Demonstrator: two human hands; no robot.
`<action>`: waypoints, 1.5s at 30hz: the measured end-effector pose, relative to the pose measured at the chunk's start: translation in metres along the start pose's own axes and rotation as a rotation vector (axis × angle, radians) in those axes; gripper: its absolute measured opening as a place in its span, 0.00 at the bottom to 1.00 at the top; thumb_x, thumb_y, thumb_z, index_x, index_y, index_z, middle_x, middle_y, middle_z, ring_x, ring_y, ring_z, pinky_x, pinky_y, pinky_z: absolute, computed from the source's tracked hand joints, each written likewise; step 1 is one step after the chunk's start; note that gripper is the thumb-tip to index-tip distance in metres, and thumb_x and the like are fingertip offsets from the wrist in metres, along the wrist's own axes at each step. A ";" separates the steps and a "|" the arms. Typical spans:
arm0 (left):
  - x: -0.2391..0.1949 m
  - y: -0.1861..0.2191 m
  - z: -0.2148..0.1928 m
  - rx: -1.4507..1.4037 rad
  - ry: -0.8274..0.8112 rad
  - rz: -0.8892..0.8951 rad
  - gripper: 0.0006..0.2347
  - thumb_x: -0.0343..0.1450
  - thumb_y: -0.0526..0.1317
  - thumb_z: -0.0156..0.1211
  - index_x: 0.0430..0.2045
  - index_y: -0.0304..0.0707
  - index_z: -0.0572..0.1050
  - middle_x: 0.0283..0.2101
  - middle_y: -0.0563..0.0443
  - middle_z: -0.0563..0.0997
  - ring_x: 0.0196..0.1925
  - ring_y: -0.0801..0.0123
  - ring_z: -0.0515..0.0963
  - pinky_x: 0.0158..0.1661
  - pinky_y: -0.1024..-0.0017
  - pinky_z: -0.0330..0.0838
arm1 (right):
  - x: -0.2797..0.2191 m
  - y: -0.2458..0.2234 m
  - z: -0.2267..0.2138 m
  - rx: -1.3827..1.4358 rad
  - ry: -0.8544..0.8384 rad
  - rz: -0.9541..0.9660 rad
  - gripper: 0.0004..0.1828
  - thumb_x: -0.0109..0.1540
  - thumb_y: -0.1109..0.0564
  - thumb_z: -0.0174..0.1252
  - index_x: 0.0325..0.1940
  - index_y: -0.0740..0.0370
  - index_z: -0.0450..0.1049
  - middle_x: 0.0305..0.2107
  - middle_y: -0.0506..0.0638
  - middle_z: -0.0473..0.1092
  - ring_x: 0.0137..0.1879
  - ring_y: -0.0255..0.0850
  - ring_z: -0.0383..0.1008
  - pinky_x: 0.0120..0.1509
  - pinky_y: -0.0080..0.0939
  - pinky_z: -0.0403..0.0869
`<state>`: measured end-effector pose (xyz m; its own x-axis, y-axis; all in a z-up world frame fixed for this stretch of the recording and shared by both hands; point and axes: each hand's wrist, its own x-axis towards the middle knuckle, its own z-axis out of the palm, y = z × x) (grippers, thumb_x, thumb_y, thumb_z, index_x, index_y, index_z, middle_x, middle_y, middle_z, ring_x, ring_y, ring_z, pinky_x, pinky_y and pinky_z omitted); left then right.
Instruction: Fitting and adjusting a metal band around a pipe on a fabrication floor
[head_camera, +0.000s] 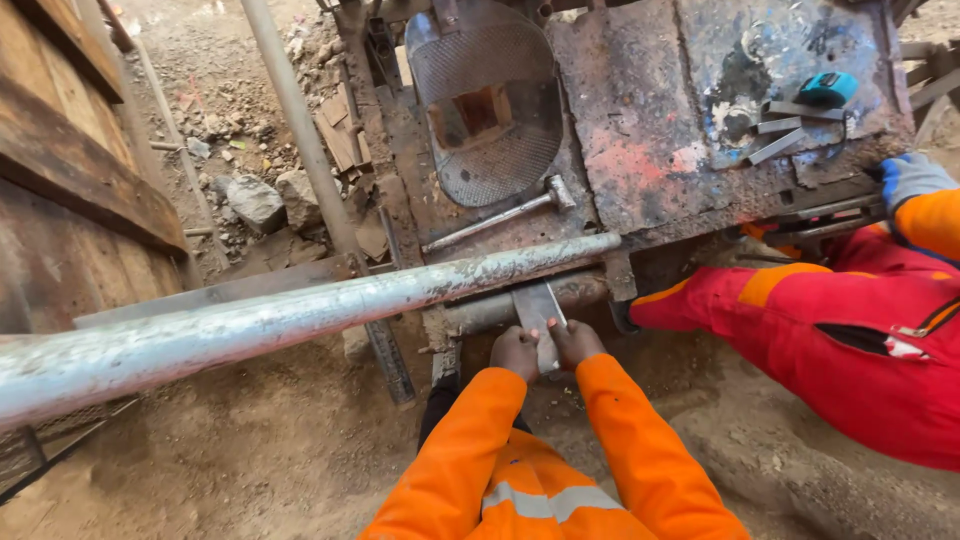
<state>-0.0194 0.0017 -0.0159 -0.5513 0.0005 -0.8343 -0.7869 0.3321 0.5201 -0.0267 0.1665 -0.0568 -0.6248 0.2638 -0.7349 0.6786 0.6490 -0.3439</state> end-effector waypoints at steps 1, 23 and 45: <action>-0.003 0.004 -0.004 -0.016 0.021 -0.005 0.13 0.79 0.48 0.49 0.27 0.43 0.68 0.33 0.53 0.79 0.32 0.58 0.81 0.38 0.66 0.73 | -0.009 -0.015 -0.009 0.016 -0.090 0.050 0.28 0.67 0.32 0.52 0.42 0.59 0.78 0.35 0.60 0.78 0.54 0.53 0.79 0.60 0.48 0.72; 0.004 0.023 -0.024 -0.007 0.001 0.018 0.19 0.79 0.48 0.47 0.15 0.47 0.65 0.24 0.53 0.76 0.25 0.66 0.72 0.35 0.68 0.69 | 0.051 0.017 0.008 0.013 -0.019 -0.087 0.31 0.62 0.26 0.54 0.35 0.56 0.80 0.33 0.59 0.78 0.52 0.58 0.78 0.57 0.55 0.73; 0.001 0.020 -0.014 0.079 -0.023 -0.034 0.19 0.81 0.53 0.40 0.29 0.39 0.70 0.36 0.40 0.79 0.40 0.53 0.82 0.45 0.62 0.75 | 0.026 0.008 0.003 0.076 -0.070 0.048 0.29 0.61 0.23 0.56 0.35 0.47 0.81 0.32 0.52 0.79 0.50 0.52 0.79 0.57 0.49 0.75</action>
<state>-0.0398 -0.0045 -0.0039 -0.5176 0.0089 -0.8556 -0.7803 0.4054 0.4762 -0.0360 0.1767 -0.0802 -0.5642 0.2413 -0.7896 0.7362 0.5799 -0.3488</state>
